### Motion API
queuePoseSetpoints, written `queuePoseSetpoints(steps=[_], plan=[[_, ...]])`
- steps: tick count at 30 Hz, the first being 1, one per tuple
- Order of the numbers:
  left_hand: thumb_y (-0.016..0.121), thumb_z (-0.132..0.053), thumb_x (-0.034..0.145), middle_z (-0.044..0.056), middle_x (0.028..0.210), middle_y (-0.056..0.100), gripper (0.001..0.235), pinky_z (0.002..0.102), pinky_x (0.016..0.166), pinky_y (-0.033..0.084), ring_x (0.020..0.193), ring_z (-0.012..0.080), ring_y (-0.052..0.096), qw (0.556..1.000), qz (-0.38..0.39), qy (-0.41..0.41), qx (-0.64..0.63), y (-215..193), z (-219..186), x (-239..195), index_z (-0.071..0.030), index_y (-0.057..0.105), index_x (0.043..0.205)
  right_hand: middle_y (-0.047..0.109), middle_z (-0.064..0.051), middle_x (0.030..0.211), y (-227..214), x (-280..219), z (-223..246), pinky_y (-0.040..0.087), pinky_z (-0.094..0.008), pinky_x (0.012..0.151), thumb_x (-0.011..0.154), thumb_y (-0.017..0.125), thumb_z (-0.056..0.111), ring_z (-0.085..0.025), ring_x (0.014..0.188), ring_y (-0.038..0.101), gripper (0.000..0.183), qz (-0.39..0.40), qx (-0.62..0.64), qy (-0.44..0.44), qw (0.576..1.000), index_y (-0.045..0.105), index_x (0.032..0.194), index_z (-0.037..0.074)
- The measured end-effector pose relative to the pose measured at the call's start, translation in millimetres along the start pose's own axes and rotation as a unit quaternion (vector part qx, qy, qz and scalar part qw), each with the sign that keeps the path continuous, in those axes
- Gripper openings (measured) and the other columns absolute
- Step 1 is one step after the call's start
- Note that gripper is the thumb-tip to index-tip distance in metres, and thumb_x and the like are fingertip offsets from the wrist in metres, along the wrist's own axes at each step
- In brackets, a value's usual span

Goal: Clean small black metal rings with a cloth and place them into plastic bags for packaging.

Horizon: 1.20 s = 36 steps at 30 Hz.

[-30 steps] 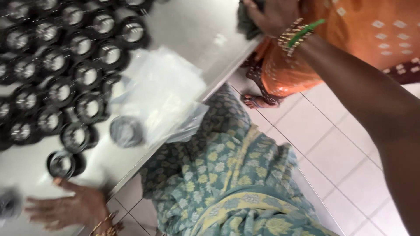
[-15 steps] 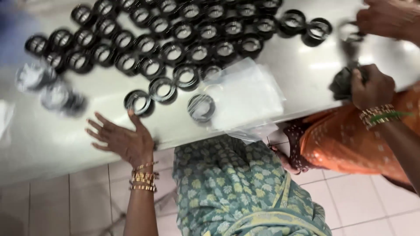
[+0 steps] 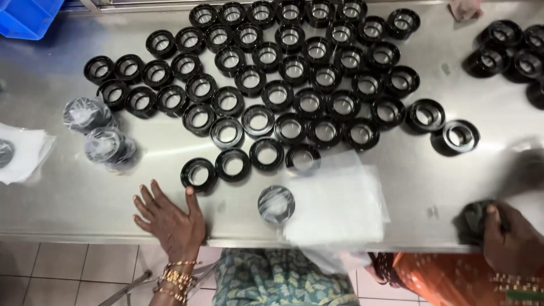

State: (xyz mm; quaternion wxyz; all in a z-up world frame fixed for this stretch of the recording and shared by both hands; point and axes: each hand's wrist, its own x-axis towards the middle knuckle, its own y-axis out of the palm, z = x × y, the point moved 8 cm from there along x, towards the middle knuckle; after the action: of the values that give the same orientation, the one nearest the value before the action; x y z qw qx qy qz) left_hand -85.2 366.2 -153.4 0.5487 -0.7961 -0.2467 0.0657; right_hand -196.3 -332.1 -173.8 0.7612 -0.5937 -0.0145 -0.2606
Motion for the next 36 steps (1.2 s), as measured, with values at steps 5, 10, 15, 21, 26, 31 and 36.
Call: queuePoseSetpoints(steps=[5,10,15,21,26,31,36], plan=[[0.045,-0.06,0.098,0.03,0.164,0.021,0.087,0.068,0.119,0.006,0.154,0.0461,0.01,1.0,0.025,0.007,0.012,-3.4,-8.7,1.8,0.0,0.025,0.158,0.068,-0.018,0.075,4.6,-14.3,-26.5,0.057,-0.038,0.066,0.114,0.059,0.026,-0.027,0.067,0.071,0.028,0.051,-0.043,0.088,0.994,0.067,0.111,-0.001],[0.062,-0.047,0.092,0.029,0.162,0.021,0.085,0.055,0.121,0.017,0.152,0.0417,0.017,0.976,0.14,0.029,-0.162,-14.6,-6.4,-20.2,-0.005,0.026,0.157,0.072,-0.012,0.083,10.2,-9.6,-26.2,0.057,-0.039,0.074,0.117,0.067,0.031,-0.028,0.077,0.072,0.03,-0.041,-0.107,0.025,0.993,0.068,0.101,0.005],[0.078,-0.029,0.075,0.01,0.154,0.051,0.085,0.043,0.122,0.025,0.146,0.0281,0.042,0.684,0.641,0.134,-0.321,-87.3,-79.6,-87.4,-0.017,0.046,0.154,0.072,-0.013,0.084,2.0,-2.6,-10.0,0.057,-0.042,0.075,0.115,0.065,0.035,-0.031,0.078,0.071,0.034,-0.072,-0.128,0.052,0.988,0.067,0.099,0.005],[0.072,-0.01,0.092,0.017,0.148,0.054,0.031,0.047,0.12,0.032,0.144,0.0327,0.041,0.432,0.678,0.304,-0.512,-123.4,-67.6,-75.4,-0.006,0.067,0.122,0.071,-0.026,0.09,-3.0,3.3,21.1,0.054,-0.053,0.07,0.11,0.067,0.041,-0.044,0.081,0.068,0.045,-0.039,-0.113,0.169,0.978,0.07,0.106,-0.003],[0.055,-0.013,0.096,0.016,0.099,0.076,0.027,0.05,0.117,0.037,0.097,0.0295,0.071,0.534,0.568,0.072,-0.623,-110.4,60.2,46.9,0.002,0.077,0.1,0.073,-0.018,0.102,12.7,-15.3,-1.9,0.055,-0.044,0.084,0.111,0.066,0.041,-0.034,0.098,0.068,0.047,-0.128,0.178,0.279,0.935,0.072,0.114,-0.005],[0.065,-0.022,0.1,0.017,0.098,0.069,0.025,0.054,0.12,0.034,0.101,0.0322,0.066,0.531,0.554,0.139,-0.626,-76.9,128.0,84.8,0.003,0.07,0.104,0.065,-0.003,0.102,-22.7,-31.2,235.1,0.05,-0.027,0.057,0.104,0.066,0.037,-0.012,0.077,0.06,0.034,-0.007,0.478,0.287,0.83,0.064,0.123,0.009],[0.054,-0.048,0.102,0.019,0.155,0.046,0.059,0.055,0.125,0.034,0.151,0.0311,0.041,0.462,0.545,0.186,-0.675,-121.4,-9.3,86.6,-0.007,0.042,0.144,0.066,0.0,0.094,-13.1,-57.3,488.4,0.052,-0.026,0.048,0.095,0.06,0.049,-0.011,0.066,0.061,0.037,0.083,0.572,0.361,0.732,0.063,0.112,0.016]])
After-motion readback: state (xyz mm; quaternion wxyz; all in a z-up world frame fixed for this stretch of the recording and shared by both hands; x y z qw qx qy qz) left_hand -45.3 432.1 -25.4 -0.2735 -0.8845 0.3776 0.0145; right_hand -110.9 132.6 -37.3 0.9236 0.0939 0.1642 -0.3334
